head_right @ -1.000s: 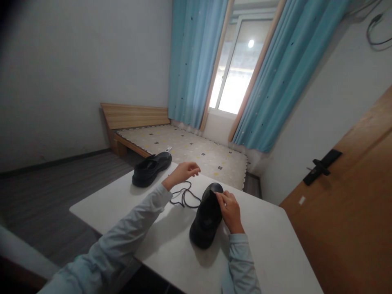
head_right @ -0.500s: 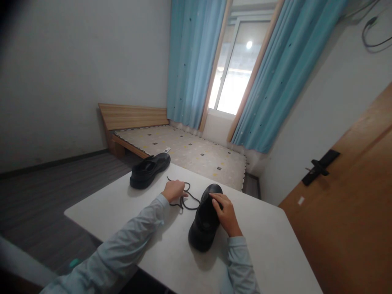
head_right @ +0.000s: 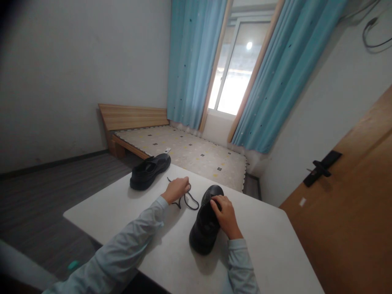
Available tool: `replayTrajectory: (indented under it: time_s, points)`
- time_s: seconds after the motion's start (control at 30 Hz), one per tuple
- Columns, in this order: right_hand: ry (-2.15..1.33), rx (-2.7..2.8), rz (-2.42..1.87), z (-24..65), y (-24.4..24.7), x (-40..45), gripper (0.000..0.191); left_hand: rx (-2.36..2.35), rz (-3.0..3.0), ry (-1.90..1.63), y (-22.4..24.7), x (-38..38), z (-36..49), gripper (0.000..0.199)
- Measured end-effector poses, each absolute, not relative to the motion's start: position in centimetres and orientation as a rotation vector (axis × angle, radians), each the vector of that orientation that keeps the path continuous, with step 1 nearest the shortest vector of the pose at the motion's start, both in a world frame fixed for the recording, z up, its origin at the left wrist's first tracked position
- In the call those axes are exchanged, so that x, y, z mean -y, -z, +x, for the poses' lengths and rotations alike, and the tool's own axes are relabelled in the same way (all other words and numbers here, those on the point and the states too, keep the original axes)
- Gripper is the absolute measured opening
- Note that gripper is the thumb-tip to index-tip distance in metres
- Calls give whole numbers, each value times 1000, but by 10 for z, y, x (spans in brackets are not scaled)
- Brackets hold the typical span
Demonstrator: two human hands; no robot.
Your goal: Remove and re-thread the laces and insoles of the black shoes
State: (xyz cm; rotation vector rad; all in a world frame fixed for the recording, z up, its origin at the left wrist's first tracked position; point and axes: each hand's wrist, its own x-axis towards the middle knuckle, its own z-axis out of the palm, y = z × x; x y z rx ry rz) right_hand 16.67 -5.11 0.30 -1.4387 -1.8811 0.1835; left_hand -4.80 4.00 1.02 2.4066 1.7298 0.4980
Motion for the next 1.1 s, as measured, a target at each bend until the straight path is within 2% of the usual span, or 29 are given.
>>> replayTrajectory:
  time_s: [0.17,0.3,0.6,1.1]
  points:
    - [-220,1851,-1426,166,-1,52,42,-1133,2196,-938,-8,-39,-33,14]
    - [-224,1967,-1414,165,-4,50,42,-968,2161,-1000,-2,-35,-22,12]
    - [-207,1957,-1496,163,-8,49,32,-1100,2400,-994,15,-30,-12,11]
    - [-270,1936,-1494,157,-12,55,35,-1124,2462,-949,12,-30,-14,12]
